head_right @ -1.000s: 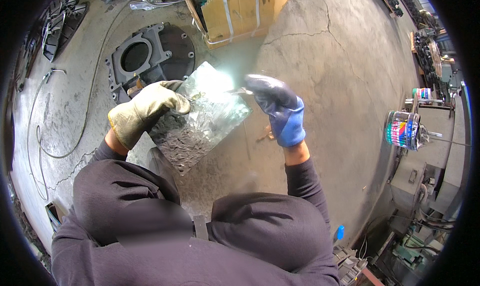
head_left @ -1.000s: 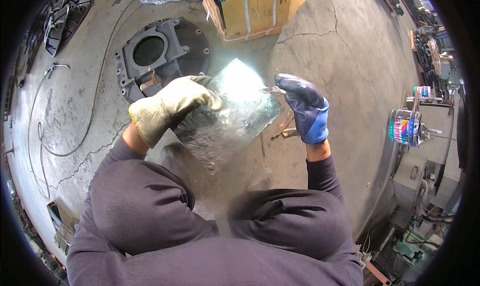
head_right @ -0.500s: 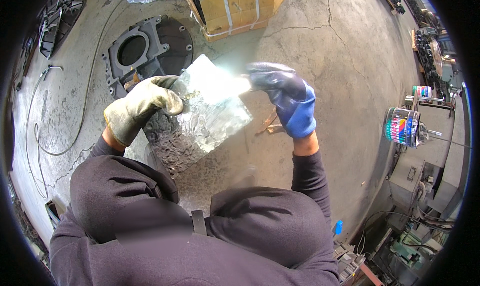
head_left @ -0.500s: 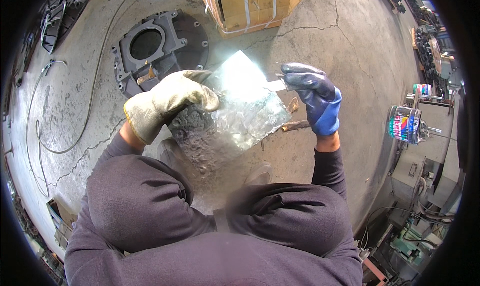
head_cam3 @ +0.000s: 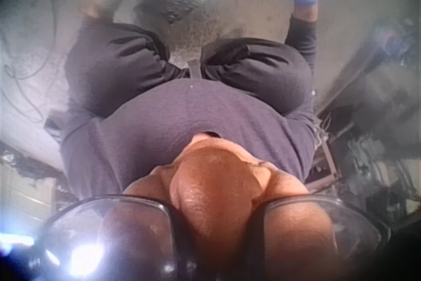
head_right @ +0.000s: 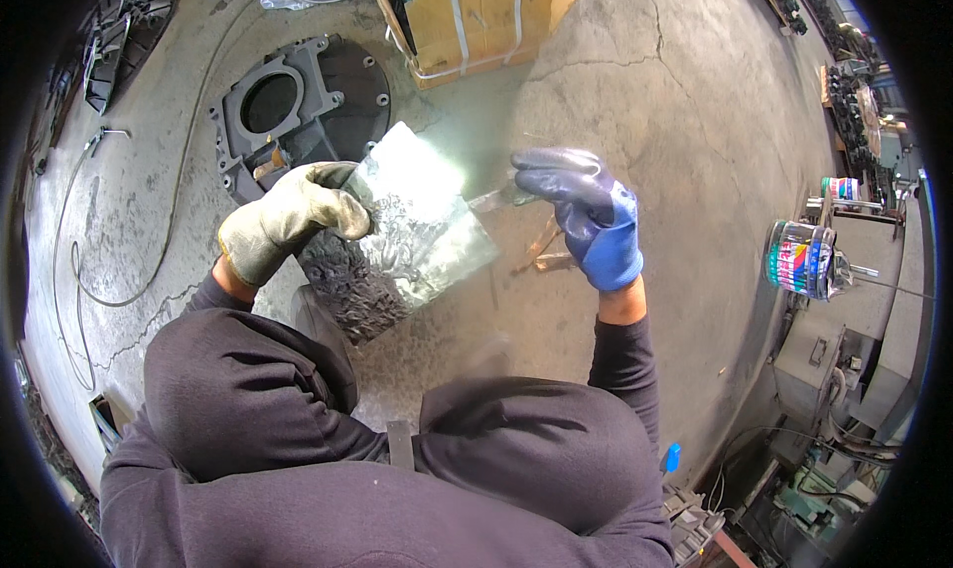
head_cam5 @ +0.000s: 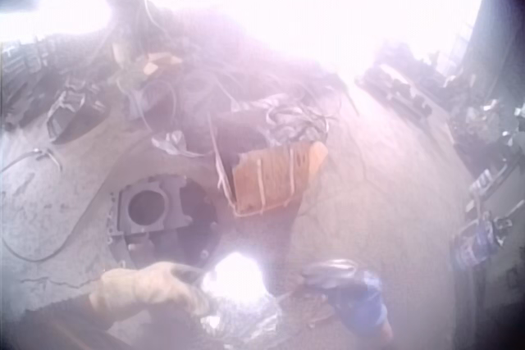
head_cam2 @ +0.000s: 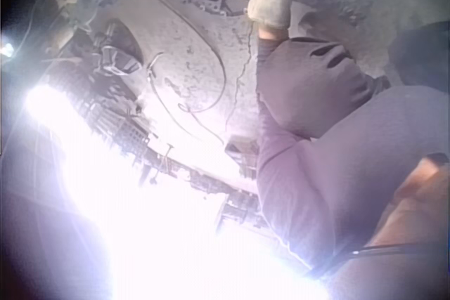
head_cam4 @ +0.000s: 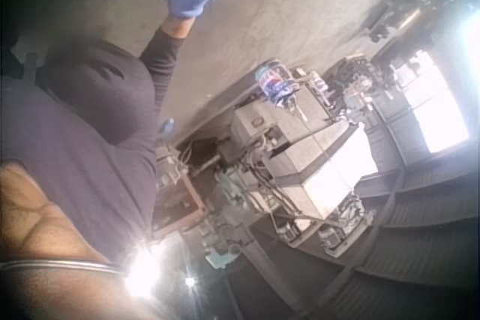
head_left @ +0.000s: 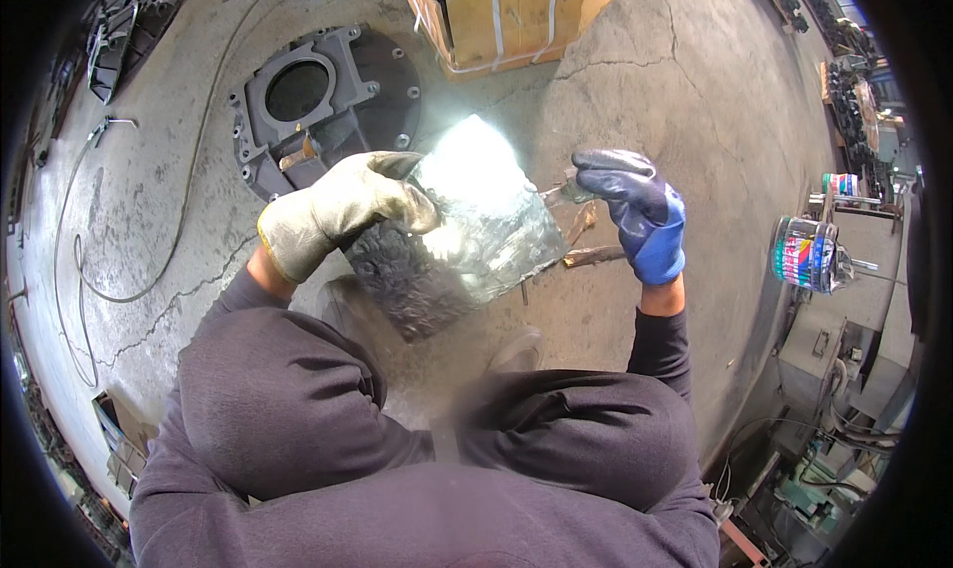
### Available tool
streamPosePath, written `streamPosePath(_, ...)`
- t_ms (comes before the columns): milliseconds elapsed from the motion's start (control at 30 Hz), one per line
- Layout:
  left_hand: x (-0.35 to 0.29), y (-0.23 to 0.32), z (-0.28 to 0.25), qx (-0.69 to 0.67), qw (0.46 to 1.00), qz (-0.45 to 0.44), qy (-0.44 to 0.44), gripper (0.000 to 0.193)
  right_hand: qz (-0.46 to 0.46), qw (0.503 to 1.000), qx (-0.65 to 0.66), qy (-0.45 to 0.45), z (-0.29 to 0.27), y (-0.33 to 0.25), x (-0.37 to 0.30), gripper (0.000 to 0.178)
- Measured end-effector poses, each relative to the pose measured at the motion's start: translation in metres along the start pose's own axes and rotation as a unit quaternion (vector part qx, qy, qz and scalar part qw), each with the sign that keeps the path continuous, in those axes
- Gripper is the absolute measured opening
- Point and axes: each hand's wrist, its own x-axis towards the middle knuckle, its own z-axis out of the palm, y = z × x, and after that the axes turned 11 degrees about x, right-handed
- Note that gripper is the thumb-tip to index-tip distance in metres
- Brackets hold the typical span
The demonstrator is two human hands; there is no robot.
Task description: The person uses a scraper to remove residue from a metal plate and a large metal housing. They repeatedly scrape the surfaces, wipe with a cloth, and reposition the parts to access different areas.
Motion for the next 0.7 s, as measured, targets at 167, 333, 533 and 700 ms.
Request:
streamPosePath(167,0.001,-0.001,-0.002,-0.034,0.999,-0.008,0.029,0.043,0.126,0.978,0.095,0.135,-0.002,-0.003,-0.009,0.026)
streamPosePath(333,0.005,-0.004,-0.003,0.039,0.997,-0.03,0.06,0.05,0.203,0.934,0.273,0.109,-0.004,-0.019,-0.004,0.039)
streamPosePath(533,0.005,-0.007,-0.007,0.029,0.998,-0.012,0.053,0.045,0.301,0.887,0.337,0.095,0.015,-0.024,0.003,0.043)
streamPosePath(700,0.006,-0.009,-0.009,0.063,0.996,0.008,0.057,0.042,0.331,0.885,0.31,0.103,0.021,-0.024,0.005,0.041)
